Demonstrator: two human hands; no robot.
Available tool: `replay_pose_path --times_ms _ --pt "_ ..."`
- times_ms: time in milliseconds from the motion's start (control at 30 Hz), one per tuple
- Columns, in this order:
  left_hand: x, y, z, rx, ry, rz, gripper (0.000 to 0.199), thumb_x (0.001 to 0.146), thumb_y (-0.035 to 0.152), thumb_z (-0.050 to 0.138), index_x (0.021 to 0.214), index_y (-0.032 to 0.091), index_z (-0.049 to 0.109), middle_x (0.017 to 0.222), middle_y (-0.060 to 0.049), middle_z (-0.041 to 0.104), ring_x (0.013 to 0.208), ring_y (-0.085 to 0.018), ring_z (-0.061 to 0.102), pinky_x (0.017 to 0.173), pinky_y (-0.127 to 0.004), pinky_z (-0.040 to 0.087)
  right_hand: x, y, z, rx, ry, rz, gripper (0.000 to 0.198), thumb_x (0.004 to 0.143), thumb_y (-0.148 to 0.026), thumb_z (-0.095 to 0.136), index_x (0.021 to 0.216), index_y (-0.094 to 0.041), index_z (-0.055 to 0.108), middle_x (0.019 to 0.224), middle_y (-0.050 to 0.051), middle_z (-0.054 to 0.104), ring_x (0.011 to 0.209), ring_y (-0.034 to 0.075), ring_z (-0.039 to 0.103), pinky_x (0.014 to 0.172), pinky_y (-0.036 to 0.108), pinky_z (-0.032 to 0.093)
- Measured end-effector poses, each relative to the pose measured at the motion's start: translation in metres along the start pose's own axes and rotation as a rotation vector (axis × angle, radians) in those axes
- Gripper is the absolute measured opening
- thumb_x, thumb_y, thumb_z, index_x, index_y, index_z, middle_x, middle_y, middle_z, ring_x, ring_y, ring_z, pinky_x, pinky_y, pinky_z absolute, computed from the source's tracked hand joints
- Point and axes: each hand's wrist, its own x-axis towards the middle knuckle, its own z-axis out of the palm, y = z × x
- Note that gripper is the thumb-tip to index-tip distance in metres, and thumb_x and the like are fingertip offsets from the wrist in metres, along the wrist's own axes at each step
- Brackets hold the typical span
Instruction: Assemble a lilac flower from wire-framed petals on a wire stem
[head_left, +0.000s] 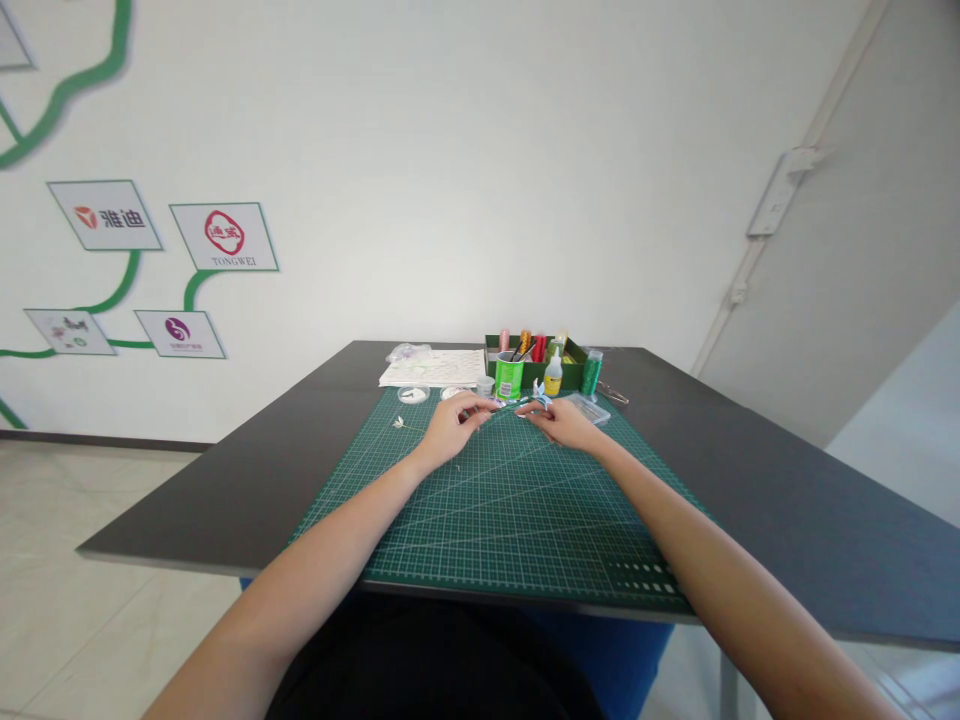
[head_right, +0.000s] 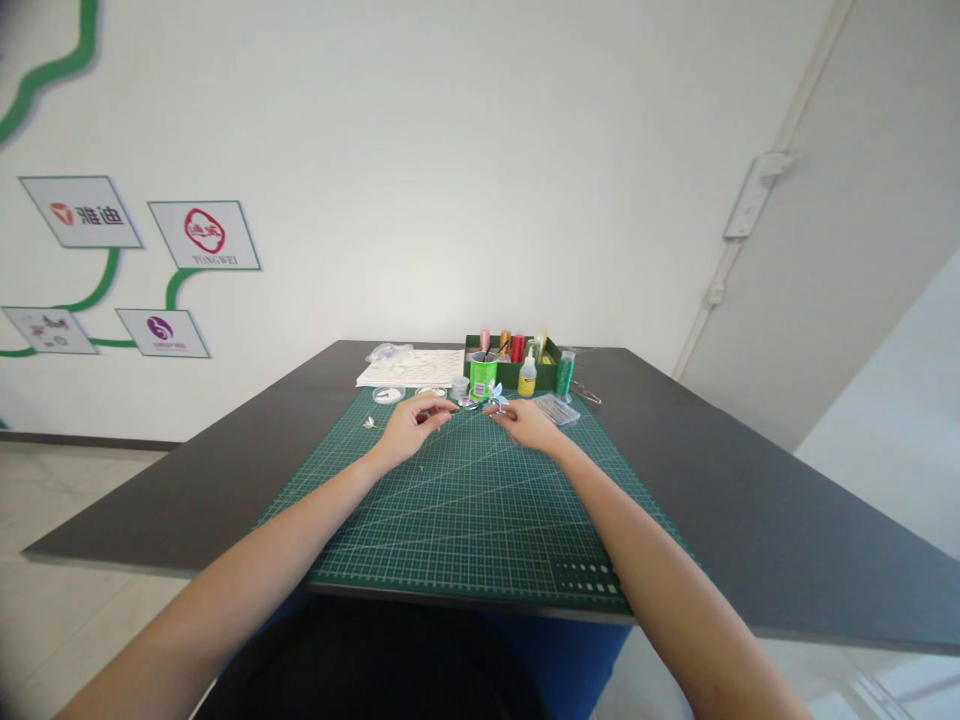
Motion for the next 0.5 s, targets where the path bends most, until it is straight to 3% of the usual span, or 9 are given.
replay_pose_path --times_ms 500 --pt "0.000 -0.003 0.000 -0.029 0.007 -0.003 0.017 0.087 0.022 0.061 0.098 0.019 0.074 0.088 -0.004 0.065 0.061 -0.010 0.055 0.058 -0.023 0.046 0.005 0.012 -0.002 -0.036 0.063 0.201 0.033 0.092 -0.030 0.048 0.105 -0.013 0.074 0.042 -0.003 0.052 0.038 0.014 0.051 0.049 0.024 0.042"
